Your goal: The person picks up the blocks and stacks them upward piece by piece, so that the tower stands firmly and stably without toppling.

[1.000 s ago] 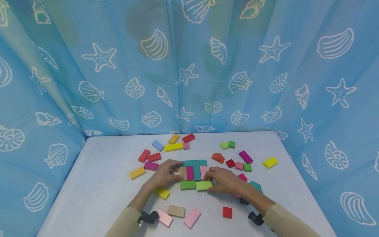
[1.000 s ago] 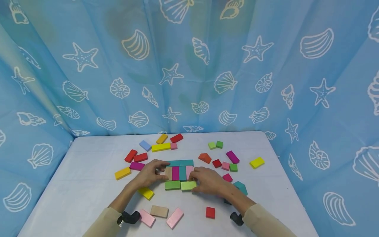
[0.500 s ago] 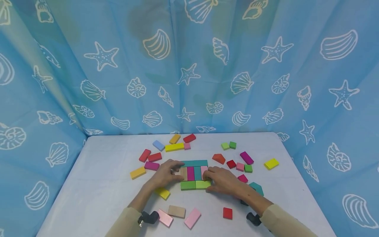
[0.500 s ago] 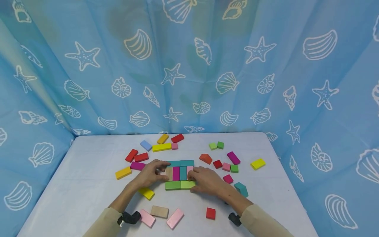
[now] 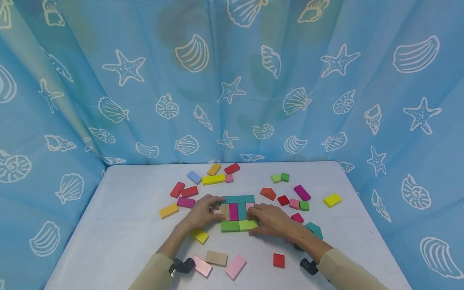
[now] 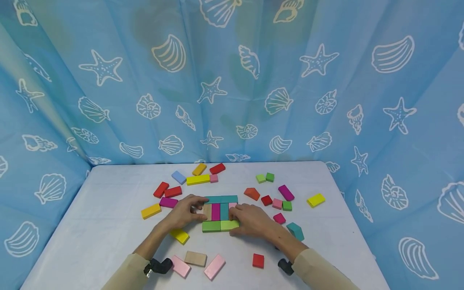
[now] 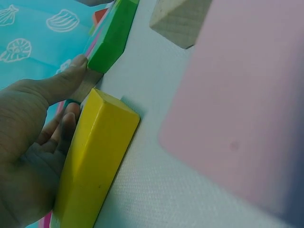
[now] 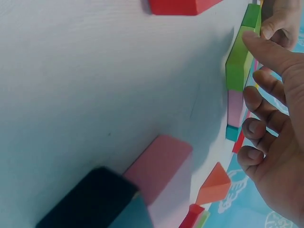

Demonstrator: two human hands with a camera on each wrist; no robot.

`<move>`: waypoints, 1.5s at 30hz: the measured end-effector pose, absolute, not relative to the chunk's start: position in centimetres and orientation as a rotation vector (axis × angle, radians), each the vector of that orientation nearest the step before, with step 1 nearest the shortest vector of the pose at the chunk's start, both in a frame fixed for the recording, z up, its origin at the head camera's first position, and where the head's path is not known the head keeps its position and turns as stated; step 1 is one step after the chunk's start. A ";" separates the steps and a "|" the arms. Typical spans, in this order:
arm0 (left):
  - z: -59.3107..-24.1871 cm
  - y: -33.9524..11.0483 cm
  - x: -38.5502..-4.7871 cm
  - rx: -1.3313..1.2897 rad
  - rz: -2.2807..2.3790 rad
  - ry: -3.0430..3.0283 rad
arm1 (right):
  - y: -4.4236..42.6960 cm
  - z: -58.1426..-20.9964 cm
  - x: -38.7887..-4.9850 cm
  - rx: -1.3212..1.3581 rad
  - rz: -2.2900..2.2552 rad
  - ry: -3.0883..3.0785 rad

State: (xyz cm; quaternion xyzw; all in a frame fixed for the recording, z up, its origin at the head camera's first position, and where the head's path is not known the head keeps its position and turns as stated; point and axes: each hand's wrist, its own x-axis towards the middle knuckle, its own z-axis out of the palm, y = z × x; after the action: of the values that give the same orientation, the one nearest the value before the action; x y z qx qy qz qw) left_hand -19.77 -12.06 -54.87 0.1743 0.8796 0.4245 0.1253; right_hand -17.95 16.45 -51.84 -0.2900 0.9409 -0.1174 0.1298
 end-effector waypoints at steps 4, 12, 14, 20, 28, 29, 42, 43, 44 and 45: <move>-54.8 -12.1 -19.8 0.502 1.232 2.559 | 15.8 -51.8 -17.9 -0.850 -0.333 2.739; -54.8 -12.0 -19.7 0.497 1.233 2.551 | 14.3 -52.3 -18.1 -0.842 -0.258 2.788; -54.8 -12.0 -19.7 0.501 1.236 2.549 | 14.1 -52.3 -18.1 -0.812 -0.236 2.799; -54.7 -12.0 -19.7 0.499 1.233 2.549 | 13.6 -52.2 -18.0 -0.763 -0.224 2.802; -54.6 -12.0 -19.7 0.506 1.232 2.553 | 13.5 -51.9 -18.1 -0.759 -0.193 2.790; -54.5 -12.0 -19.7 0.506 1.231 2.553 | 13.5 -51.9 -18.1 -0.759 -0.201 2.788; -54.8 -12.0 -19.8 0.520 1.248 2.550 | 20.6 -49.7 -21.3 -0.609 -0.847 2.607; -54.8 -12.0 -19.8 0.518 1.251 2.549 | 21.6 -49.5 -21.9 -0.590 -0.881 2.593; -54.8 -12.1 -19.8 0.514 1.252 2.550 | 22.6 -49.4 -22.4 -0.556 -0.903 2.587; -54.8 -12.1 -19.8 0.515 1.253 2.550 | 23.6 -49.2 -22.9 -0.520 -0.917 2.585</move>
State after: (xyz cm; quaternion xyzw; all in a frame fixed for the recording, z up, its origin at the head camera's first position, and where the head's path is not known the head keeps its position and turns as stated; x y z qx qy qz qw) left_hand -19.78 -12.07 -54.80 0.1770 0.8760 0.4305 0.1265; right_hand -22.87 23.57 -49.25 -0.1833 0.9118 -0.3235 0.1741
